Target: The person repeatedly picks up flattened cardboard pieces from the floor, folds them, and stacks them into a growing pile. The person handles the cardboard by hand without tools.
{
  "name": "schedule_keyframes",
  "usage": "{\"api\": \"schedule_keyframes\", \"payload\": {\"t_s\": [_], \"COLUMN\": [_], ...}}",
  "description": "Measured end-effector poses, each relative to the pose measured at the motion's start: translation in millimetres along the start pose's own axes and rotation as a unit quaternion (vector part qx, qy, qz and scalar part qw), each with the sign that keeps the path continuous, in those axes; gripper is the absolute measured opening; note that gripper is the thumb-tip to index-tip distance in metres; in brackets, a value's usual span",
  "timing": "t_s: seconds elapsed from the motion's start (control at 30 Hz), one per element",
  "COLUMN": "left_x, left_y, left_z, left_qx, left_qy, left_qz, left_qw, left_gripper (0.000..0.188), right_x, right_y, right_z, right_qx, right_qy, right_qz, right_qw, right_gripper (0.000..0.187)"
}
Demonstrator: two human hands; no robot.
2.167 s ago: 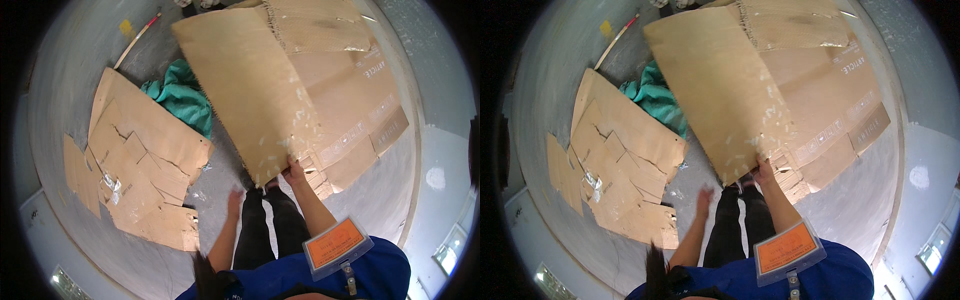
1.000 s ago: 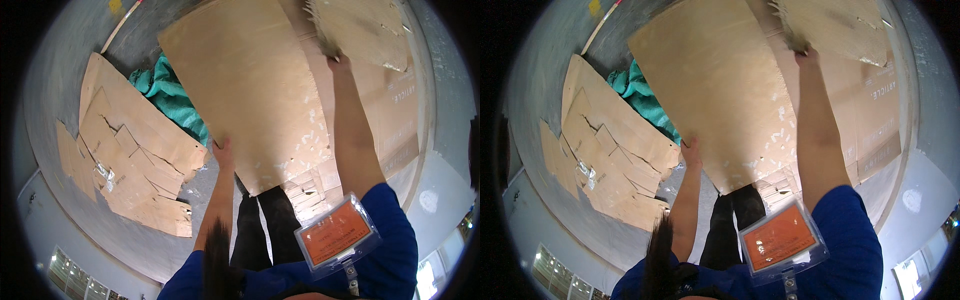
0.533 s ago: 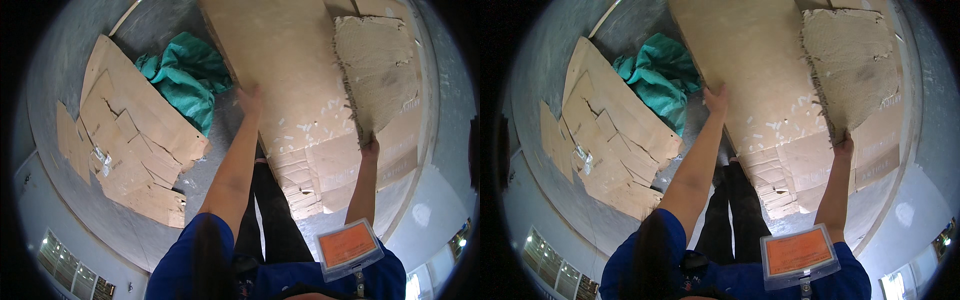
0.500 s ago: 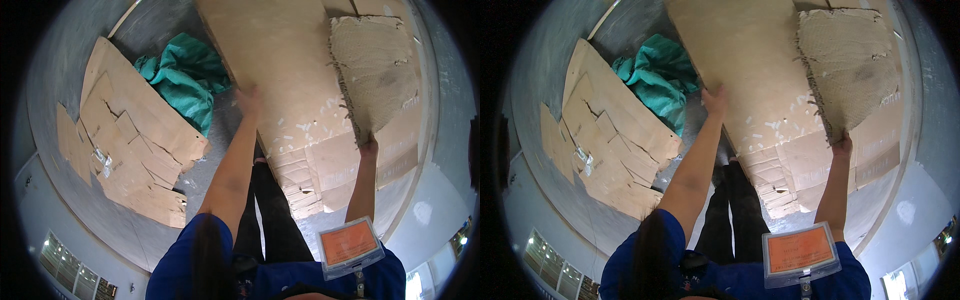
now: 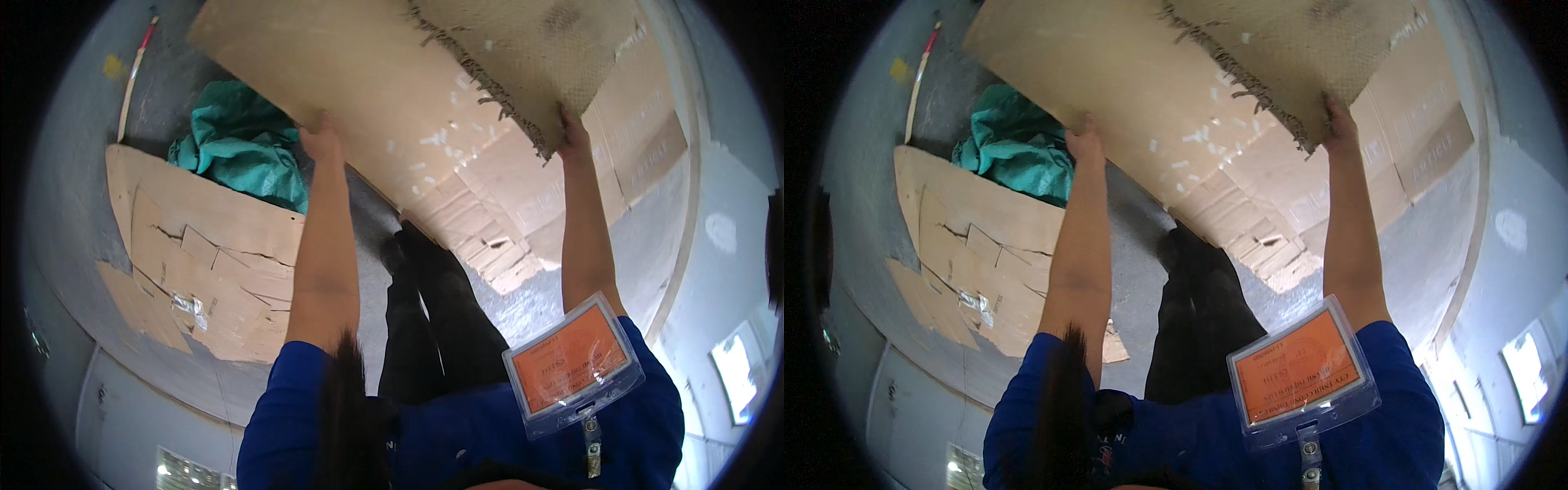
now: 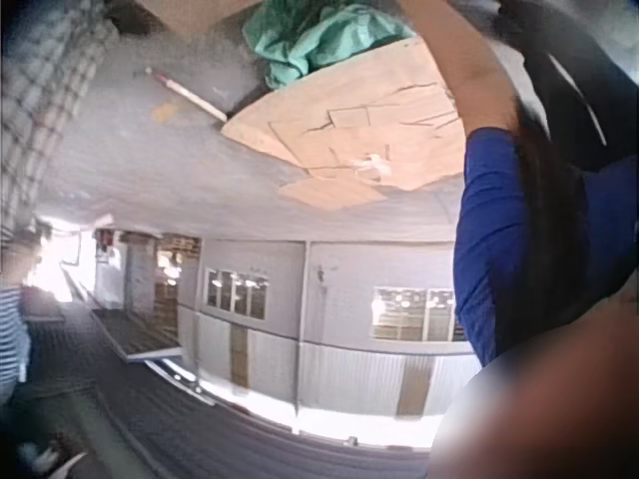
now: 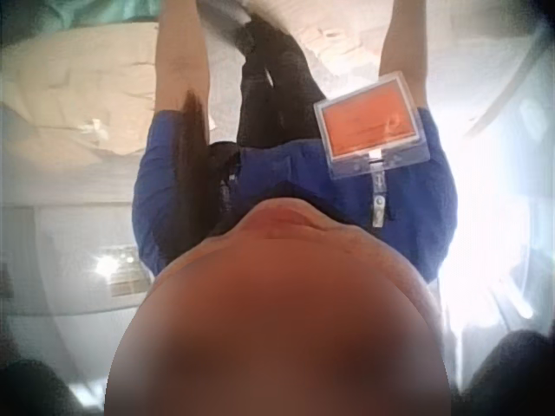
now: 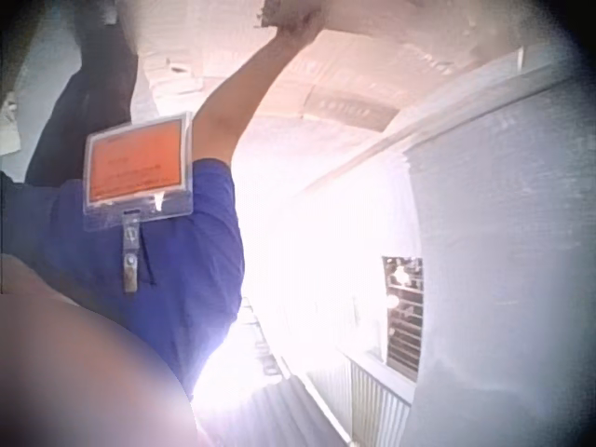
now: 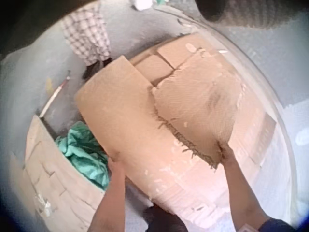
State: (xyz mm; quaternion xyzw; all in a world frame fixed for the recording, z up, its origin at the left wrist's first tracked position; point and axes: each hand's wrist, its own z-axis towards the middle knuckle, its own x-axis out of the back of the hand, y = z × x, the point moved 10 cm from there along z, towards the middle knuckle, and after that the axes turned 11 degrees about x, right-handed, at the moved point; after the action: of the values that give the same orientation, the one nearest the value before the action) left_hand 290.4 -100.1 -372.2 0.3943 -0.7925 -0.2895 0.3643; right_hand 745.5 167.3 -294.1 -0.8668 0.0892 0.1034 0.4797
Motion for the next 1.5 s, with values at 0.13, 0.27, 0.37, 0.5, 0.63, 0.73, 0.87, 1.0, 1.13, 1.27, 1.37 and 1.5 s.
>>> {"api": "schedule_keyframes", "payload": {"t_s": [0.13, 0.27, 0.37, 0.5, 0.63, 0.73, 0.87, 1.0, 1.13, 1.27, 1.37, 1.5], "left_x": [4.6, -5.3, 36.3, 46.5, 72.9, 117.7, 171.5, 181.2, 170.9, 172.0, 167.9, 156.7], "left_y": [9.5, 12.2, -4.4, -31.7, -113.4, -184.2, -244.6, -257.0, -254.9, -257.7, -251.4, -251.6], "left_z": [-4.1, -26.0, -51.8, -133.8, -228.0, -319.3, -415.8, -440.2, -455.5, -459.0, -451.1, -430.9], "left_qx": [-0.009, 0.048, 0.065, -0.079, -0.070, -0.015, -0.021, -0.050, -0.100, -0.082, -0.090, -0.077], "left_qy": [-0.003, -0.181, -0.025, -0.056, -0.200, -0.314, -0.361, -0.305, -0.309, -0.302, -0.302, -0.317], "left_qz": [-0.006, -0.098, 0.051, 0.233, 0.303, 0.368, 0.538, 0.563, 0.547, 0.568, 0.572, 0.596], "left_qw": [1.000, 0.977, 0.996, 0.968, 0.929, 0.875, 0.761, 0.767, 0.771, 0.761, 0.757, 0.734], "left_gripper": [0.063, 0.075, 0.078, 0.078, 0.070, 0.070, 0.067, 0.059, 0.057, 0.057, 0.057, 0.057], "right_x": [58.8, 122.5, 177.4, 255.0, 307.8, 340.4, 357.2, 352.1, 394.7, 425.9, 443.2, 454.2], "right_y": [7.3, 8.6, 0.5, -0.5, 43.5, 105.9, 170.0, 236.9, 258.6, 273.7, 280.1, 298.4], "right_z": [-54.0, -125.8, -174.1, -251.1, -284.6, -292.3, -287.6, -282.0, -289.2, -292.3, -290.3, -294.7], "right_qx": [-0.006, -0.022, -0.008, 0.026, 0.015, -0.017, -0.007, -0.084, -0.133, -0.122, -0.106, -0.114], "right_qy": [-0.003, -0.031, 0.004, 0.070, 0.082, 0.120, 0.131, 0.152, 0.315, 0.375, 0.376, 0.396], "right_qz": [-0.004, -0.055, -0.088, -0.027, -0.013, -0.063, -0.122, -0.049, -0.175, -0.148, -0.181, -0.143], "right_qw": [1.000, 0.998, 0.996, 0.997, 0.996, 0.991, 0.984, 0.984, 0.923, 0.907, 0.903, 0.900], "right_gripper": [0.042, 0.040, 0.039, 0.038, 0.040, 0.040, 0.040, 0.043, 0.037, 0.043, 0.036, 0.029]}}
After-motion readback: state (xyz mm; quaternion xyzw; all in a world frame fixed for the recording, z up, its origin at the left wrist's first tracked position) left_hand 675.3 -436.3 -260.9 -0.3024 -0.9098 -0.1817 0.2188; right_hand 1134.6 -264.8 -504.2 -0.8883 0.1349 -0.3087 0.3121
